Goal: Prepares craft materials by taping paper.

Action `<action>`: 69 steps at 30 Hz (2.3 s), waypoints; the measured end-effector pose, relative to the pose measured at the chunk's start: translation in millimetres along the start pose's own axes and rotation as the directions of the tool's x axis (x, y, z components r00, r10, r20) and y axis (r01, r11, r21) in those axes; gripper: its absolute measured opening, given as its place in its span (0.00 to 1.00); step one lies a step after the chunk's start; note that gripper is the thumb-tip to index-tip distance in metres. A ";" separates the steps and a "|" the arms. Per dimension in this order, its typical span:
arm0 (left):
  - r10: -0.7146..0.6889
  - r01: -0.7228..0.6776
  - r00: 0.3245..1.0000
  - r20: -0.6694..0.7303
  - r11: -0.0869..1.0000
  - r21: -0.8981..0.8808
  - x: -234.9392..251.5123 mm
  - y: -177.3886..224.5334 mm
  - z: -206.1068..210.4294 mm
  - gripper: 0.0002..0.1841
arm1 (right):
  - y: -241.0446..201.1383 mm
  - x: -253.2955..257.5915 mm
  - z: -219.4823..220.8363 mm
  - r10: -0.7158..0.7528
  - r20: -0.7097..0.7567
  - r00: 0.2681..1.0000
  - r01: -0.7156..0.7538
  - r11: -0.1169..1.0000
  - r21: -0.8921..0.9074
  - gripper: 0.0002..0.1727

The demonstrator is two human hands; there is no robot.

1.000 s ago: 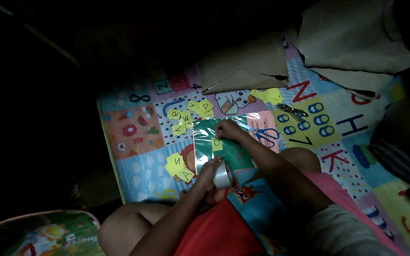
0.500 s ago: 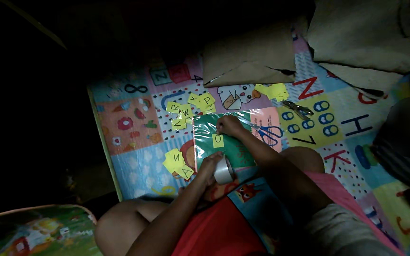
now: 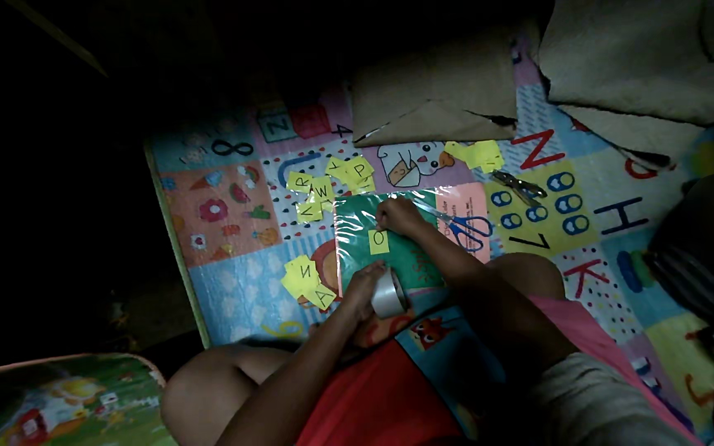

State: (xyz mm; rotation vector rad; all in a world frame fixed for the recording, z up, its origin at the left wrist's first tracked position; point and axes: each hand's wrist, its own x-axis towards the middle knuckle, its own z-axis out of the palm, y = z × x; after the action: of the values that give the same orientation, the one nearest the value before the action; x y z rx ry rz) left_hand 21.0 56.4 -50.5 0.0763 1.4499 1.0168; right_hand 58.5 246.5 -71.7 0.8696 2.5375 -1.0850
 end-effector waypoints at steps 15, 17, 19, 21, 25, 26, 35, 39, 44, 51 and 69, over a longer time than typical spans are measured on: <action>-0.009 0.008 1.000 0.002 1.000 0.028 5.1 -1.4 -1.1 0.21 | 0.6 2.7 0.7 -0.029 0.006 1.000 0.029 0.999 -0.024 0.10; -0.009 0.009 1.000 0.004 1.000 0.028 5.8 -1.0 -1.0 0.21 | 0.6 2.6 0.6 -0.032 0.003 0.999 0.032 0.999 -0.025 0.10; -0.009 0.009 1.000 -0.004 0.999 0.047 5.7 0.0 -0.6 0.21 | 0.9 2.6 1.2 -0.027 0.001 1.000 0.027 0.999 -0.026 0.10; -0.013 0.013 1.000 -0.004 0.997 0.071 6.5 0.8 -0.4 0.21 | 0.8 2.4 1.2 -0.024 0.005 1.000 0.024 0.999 -0.025 0.11; -0.019 0.019 1.000 -0.009 0.996 0.084 8.7 0.4 2.2 0.21 | -1.0 -0.6 -0.9 -0.015 0.008 1.000 0.015 1.000 -0.002 0.11; -0.019 0.019 1.000 -0.008 0.997 0.076 8.7 0.2 2.2 0.21 | -1.3 -0.3 -0.8 -0.013 0.010 1.000 0.014 1.000 -0.008 0.11; -0.043 0.044 0.999 -0.028 0.998 0.036 8.6 1.8 3.7 0.21 | 0.9 2.8 1.9 -0.032 -0.001 1.000 0.032 0.999 -0.036 0.10; -0.044 0.045 0.999 -0.028 0.998 0.035 8.1 1.5 3.9 0.21 | 0.3 2.4 1.7 -0.037 0.007 0.999 0.037 0.999 -0.036 0.10; -0.042 0.043 0.999 -0.025 0.999 0.017 9.0 0.2 4.0 0.21 | 3.0 4.4 2.8 -0.045 0.009 0.999 0.046 0.998 -0.041 0.10; -0.029 0.030 0.999 -0.031 0.998 0.053 8.1 0.6 4.7 0.21 | 3.6 3.5 3.8 -0.062 -0.002 0.998 0.061 0.997 -0.041 0.09; 0.018 -0.019 1.000 0.010 0.990 0.140 6.4 -4.5 4.5 0.21 | 9.0 -0.5 -3.4 -0.097 0.019 0.995 0.095 0.992 0.082 0.11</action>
State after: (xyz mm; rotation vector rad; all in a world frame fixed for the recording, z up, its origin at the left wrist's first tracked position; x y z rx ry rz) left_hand 25.8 59.9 -57.3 0.1962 1.5135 0.9272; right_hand 64.5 253.7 -74.3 0.7565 2.5556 -1.2273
